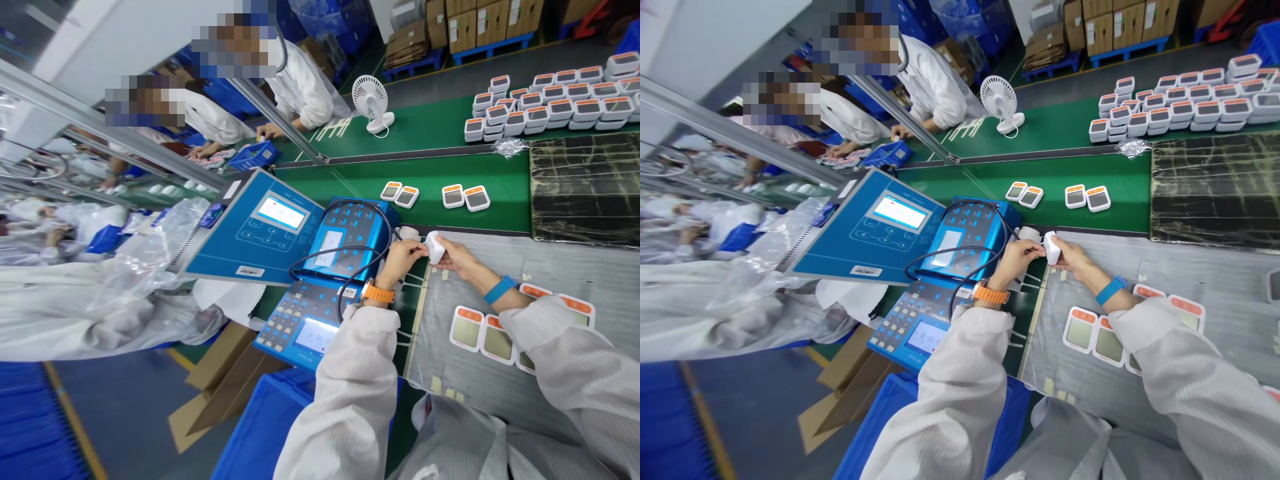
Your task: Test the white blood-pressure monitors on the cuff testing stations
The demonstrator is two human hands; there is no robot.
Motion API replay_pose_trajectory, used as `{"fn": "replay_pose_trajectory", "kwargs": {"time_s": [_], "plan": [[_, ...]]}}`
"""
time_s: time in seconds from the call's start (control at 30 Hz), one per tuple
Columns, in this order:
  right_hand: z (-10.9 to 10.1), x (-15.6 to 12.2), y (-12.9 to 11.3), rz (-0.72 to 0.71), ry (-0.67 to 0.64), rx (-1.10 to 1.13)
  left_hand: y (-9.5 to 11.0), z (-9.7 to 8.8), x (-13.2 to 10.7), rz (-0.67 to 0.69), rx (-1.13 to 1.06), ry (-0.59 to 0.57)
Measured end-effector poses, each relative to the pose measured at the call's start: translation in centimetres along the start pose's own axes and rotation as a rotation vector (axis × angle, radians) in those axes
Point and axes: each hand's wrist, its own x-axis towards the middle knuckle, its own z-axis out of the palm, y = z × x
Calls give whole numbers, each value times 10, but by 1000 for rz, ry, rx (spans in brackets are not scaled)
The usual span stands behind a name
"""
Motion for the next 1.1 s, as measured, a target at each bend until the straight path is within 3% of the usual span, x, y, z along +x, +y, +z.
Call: {"fn": "replay_pose_trajectory", "kwargs": {"time_s": [0.53, 0.93, 1.1], "plan": [[3, 1, 4, -30, -4, -1, -5, 1, -3, -90, -196, 6], [14, 5, 11, -119, 71, -50, -7, 1, -2, -166, -272, -14], [22, 5, 24, -257, 79, -257, 3, -14, -3, -36, -14, -105]]}}
